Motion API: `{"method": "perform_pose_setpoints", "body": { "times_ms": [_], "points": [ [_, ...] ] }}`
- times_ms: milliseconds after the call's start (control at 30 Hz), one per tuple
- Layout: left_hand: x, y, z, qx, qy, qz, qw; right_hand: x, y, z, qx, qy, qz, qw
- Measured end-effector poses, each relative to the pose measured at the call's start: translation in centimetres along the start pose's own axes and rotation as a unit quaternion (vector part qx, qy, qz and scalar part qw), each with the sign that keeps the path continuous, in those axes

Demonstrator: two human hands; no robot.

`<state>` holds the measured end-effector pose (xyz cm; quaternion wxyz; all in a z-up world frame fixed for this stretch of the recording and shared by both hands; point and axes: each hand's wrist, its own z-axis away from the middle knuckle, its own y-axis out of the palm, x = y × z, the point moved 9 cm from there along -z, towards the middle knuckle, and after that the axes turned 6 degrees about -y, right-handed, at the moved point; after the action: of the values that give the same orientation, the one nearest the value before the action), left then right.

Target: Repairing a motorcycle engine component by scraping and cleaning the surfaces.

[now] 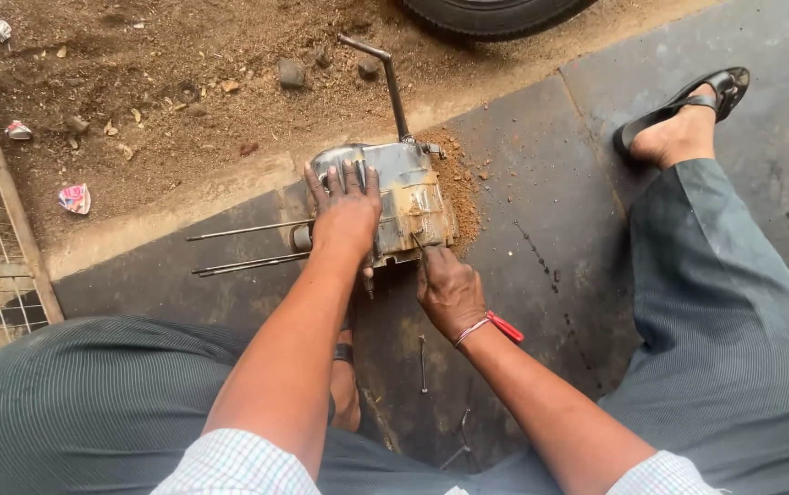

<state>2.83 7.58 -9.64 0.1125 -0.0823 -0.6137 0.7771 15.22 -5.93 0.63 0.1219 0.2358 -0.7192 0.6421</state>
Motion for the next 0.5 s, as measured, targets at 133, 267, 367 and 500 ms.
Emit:
{"method": "perform_pose_setpoints", "body": {
  "times_ms": [133,267,367,500],
  "points": [
    [-0.8,-9.3,5.5,0.166,-0.010,-0.006,0.986,1.3,-1.9,-0.1,-0.069,-0.040,-0.039,0.996],
    [-0.4,-8.1,3.8,0.114,-0.015,0.014,0.993,-0.2,-0.8,-2.1,-0.101,-0.003,-0.094,0.990],
    [-0.7,-8.9,5.0,0.132,-0.013,0.020,0.991,0.0,-0.6,-1.9,-0.087,0.038,-0.106,0.990],
    [-0.6,-7.3,3.4,0.125,-0.017,0.027,0.992,1.1,-1.6,-0.4,-0.113,0.018,-0.081,0.990]
  ]
}}
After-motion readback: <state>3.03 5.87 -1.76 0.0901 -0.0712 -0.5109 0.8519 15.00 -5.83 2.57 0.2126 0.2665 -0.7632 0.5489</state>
